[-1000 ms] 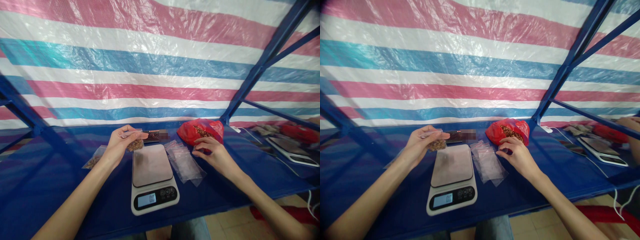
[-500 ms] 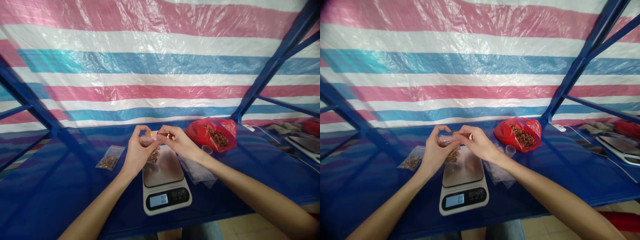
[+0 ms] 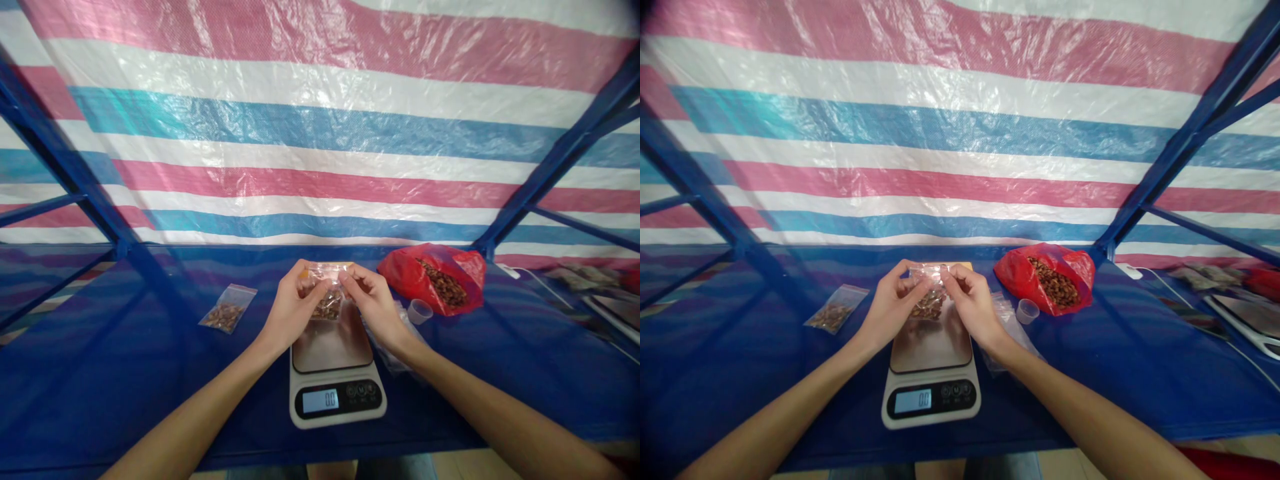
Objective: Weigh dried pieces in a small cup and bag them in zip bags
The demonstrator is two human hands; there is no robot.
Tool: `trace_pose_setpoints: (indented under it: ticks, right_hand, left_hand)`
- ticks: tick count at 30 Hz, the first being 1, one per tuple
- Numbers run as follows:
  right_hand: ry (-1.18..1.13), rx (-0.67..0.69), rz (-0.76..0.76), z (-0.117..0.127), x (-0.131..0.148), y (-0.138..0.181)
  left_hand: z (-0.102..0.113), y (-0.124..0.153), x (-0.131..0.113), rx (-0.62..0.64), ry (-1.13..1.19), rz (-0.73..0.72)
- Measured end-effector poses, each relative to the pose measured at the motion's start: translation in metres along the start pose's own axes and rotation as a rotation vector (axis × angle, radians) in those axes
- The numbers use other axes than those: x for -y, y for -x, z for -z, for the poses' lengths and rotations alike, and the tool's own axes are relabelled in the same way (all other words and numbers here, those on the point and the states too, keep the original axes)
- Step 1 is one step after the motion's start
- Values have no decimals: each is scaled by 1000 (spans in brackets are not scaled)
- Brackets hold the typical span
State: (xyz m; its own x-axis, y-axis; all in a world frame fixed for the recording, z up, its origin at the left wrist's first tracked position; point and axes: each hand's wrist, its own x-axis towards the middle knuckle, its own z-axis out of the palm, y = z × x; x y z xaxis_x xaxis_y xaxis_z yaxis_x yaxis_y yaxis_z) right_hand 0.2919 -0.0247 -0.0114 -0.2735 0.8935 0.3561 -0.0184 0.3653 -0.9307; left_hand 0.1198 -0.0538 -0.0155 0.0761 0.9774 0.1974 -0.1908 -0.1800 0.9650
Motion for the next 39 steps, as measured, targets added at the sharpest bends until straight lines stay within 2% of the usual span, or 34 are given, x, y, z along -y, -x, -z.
trace_pose_setpoints:
  ticks: [7, 11, 15, 19, 24, 28, 32, 35, 39]
  right_hand:
    - [-77, 27, 23, 2, -2, 3]
    - [-154, 14, 13, 5, -5, 3]
    - [-130, -25, 34, 5, -3, 3]
    - [-115, 26, -1, 1, 3, 4]
    - [-98, 50, 26, -2, 8, 6]
    - [-63, 126, 54, -2, 10, 7]
    - [-44, 154, 60, 0, 16, 6]
    - [-88, 167, 61, 5, 20, 1]
    - [-104, 179, -56, 11, 22, -4]
  left_hand:
    - [0, 3, -8, -76, -101, -145]
    - [1, 2, -5, -58, -39, -131]
    - [3, 2, -5, -78, -62, -142]
    - [3, 3, -9, -115, -114, -173]
    - [-3, 7, -10, -35, -156, -167]
    - [-7, 11, -13, 36, -250, -178]
    - [-5, 12, -18, 88, -235, -146]
    - [0, 10, -16, 21, -206, -105]
    - [7, 5, -7, -55, -118, -92]
